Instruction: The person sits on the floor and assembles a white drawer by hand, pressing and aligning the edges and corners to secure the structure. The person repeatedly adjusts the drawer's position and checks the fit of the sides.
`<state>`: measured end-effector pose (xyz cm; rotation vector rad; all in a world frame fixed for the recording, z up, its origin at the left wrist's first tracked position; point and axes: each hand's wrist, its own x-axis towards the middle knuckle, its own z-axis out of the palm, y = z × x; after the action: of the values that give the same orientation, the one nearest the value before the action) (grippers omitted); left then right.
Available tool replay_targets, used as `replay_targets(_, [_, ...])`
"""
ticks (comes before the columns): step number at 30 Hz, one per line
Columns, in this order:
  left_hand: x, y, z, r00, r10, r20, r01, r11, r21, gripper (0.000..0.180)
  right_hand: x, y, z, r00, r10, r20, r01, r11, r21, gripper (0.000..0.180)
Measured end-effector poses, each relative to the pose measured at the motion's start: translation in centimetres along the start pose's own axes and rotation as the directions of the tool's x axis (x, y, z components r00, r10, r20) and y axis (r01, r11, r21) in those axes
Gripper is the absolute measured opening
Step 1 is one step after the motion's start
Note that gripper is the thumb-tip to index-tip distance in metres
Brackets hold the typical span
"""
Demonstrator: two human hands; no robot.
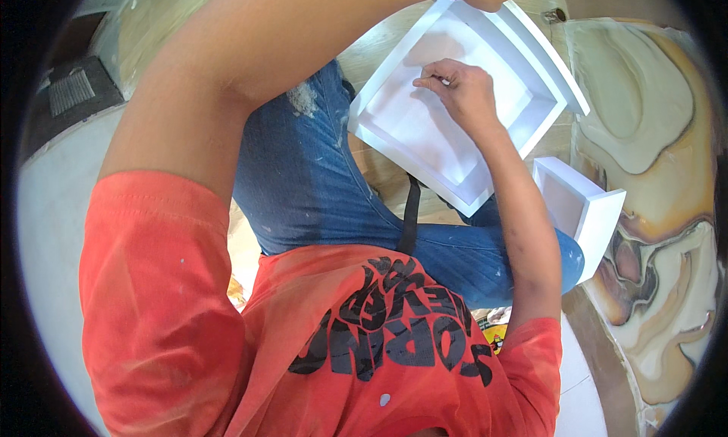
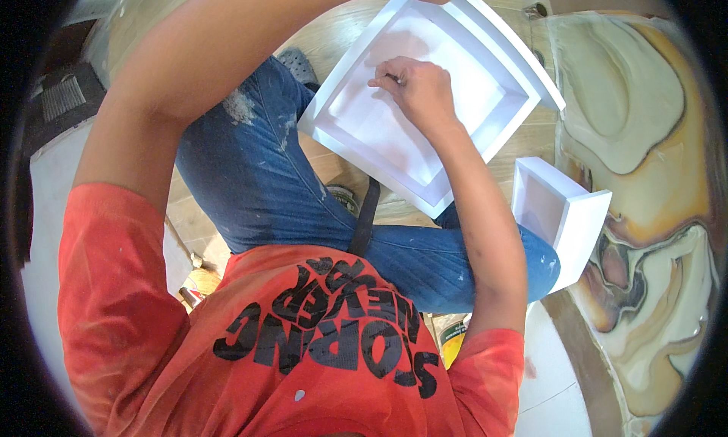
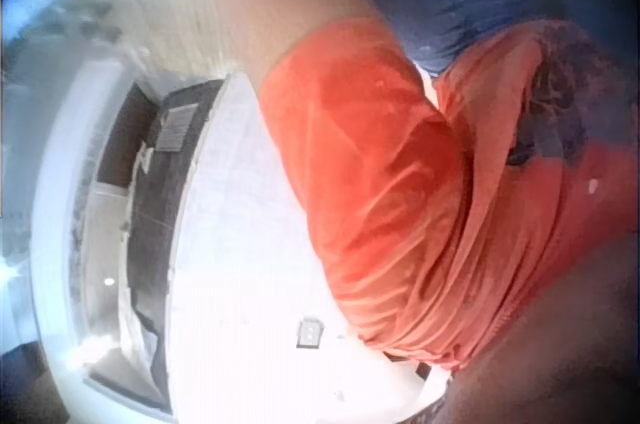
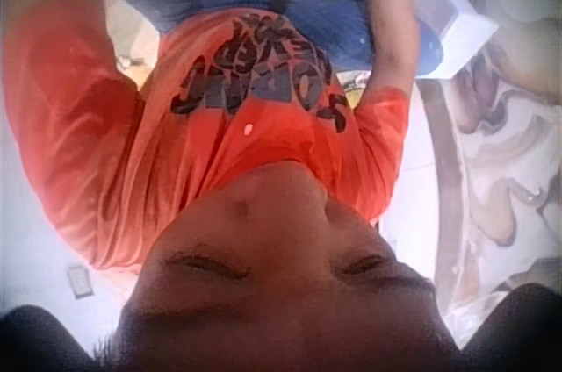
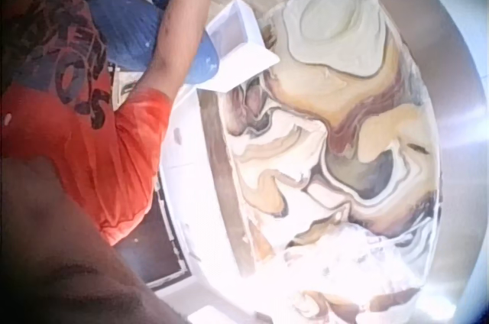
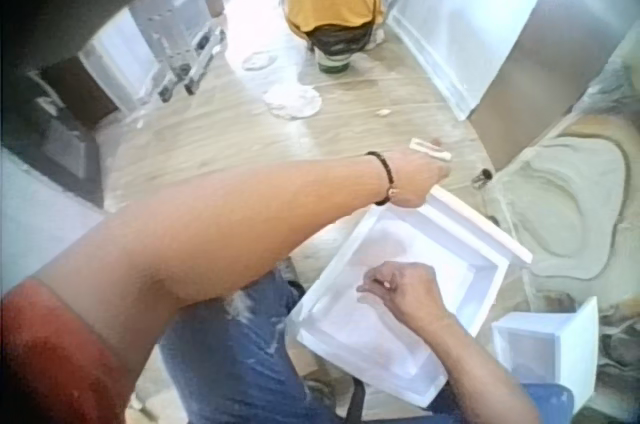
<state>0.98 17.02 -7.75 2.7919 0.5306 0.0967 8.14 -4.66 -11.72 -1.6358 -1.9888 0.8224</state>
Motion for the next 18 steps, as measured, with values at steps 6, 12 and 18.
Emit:
replay_targets(6, [-0.4,-2.0,1.5,0.998,0.025,-0.056,-0.027,0.999,-0.027,0.027,-0.5,-2.5,-12.0,0.998,0.026,-0.055,-0.032,0.993,-0.115,0.018])
replay_targets(12, [-1.4,-1.6,0.3,0.999,-0.024,0.022,0.026,0.995,-0.095,0.025,-5.4,6.6,-22.4,0.849,0.414,-0.328,-0.462,0.883,-0.082,0.024])
replay_targets(18, [-3.6,2.2,-2.7,0.995,-0.061,-0.076,0.069,0.991,0.114,0.031,-7.1,16.9,-22.0,0.846,0.384,-0.371,-0.512,0.779,-0.361,0.040])
